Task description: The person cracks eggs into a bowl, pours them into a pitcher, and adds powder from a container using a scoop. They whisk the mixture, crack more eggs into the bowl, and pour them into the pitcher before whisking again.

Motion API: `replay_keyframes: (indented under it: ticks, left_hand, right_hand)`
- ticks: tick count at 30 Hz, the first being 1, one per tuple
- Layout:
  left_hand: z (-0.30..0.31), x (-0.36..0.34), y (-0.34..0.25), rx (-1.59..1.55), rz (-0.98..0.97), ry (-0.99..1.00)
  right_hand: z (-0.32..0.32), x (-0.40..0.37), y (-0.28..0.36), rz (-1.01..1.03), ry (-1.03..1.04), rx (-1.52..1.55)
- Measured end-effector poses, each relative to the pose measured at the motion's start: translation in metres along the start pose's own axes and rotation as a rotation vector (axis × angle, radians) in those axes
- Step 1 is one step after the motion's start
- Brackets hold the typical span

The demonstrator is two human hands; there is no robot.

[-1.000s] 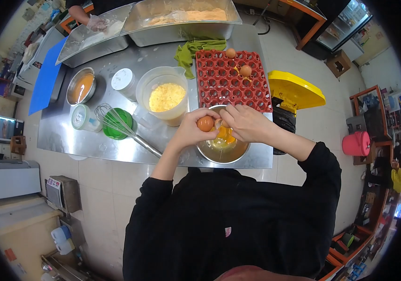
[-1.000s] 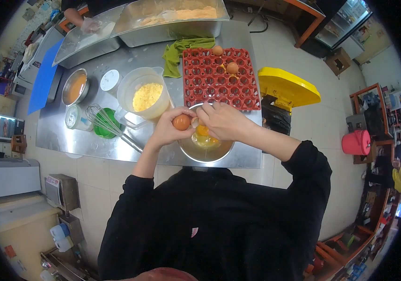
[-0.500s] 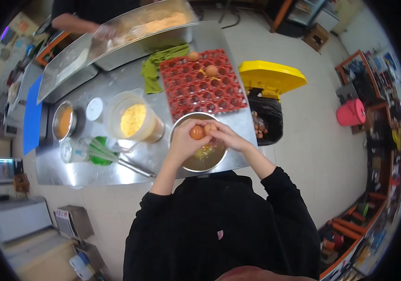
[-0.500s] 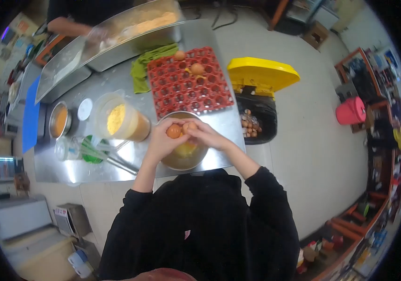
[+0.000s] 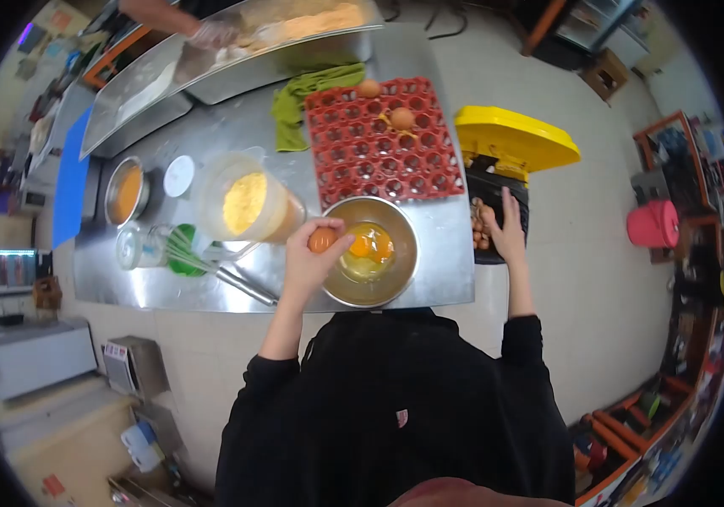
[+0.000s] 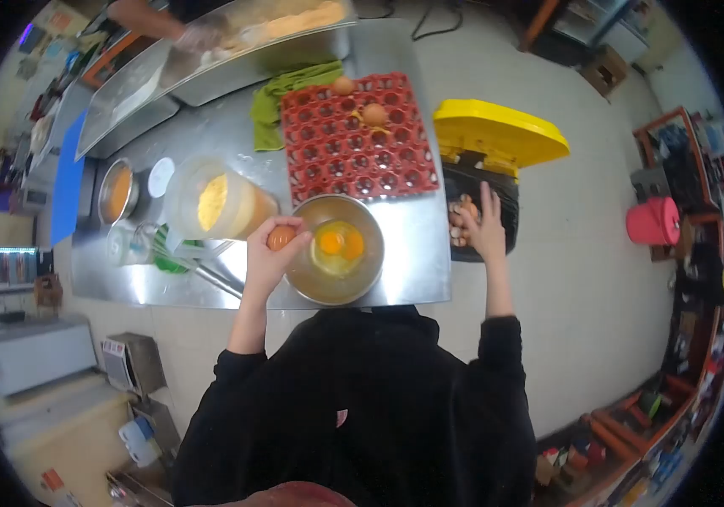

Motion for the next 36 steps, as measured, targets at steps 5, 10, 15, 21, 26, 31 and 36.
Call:
replay_keyframes:
  ticks: [5, 10, 15, 21, 26, 31, 36]
  left_hand:
    - [0.047, -0.032, 0.057, 0.120, 0.122, -0.179]
    - [0.054, -0.046, 0.101, -0.061, 0.394, -0.091]
    - [0.046, -0.040, 0.094, -0.354, 0.368, 0.024]
    - [0.049, -0.030, 0.112, -0.725, 0.394, 0.002]
    - [0.046, -0.025, 0.128, -0.801, 0.388, 0.005]
    - [0.040, -0.025, 0.128, -0.859, 0.397, -0.006]
    - [0.043, -0.035, 0.112, -0.880, 0.397, -0.008]
  right_hand:
    - [-0.014, -0.019, 0.116, -0.032, 0.302, 0.239]
    - [-0.086, -0.043, 0.146, -0.069, 0.593, 0.626]
    - [-0.054, -0.022, 0.163, -0.148, 0.613, 0.678]
    - [0.040, 0.053, 0.215, -0.035, 0.380, 0.702]
    - [0.106, 0.094, 0.315, 0.163, 0.151, 0.581]
    - [0.109, 0.104, 0.390, 0.410, 0.012, 0.534]
    - [0.091, 0.084, 0.445, 0.578, -0.076, 0.316]
Point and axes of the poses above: each hand's wrist, its own x-axis towards the middle knuckle, its own z-axis out of the back of the hand, y = z × x, the point moved 6 cm from there along x, towards the middle knuckle, and after that the axes turned 2 degrees about -x, right-handed, at the moved point
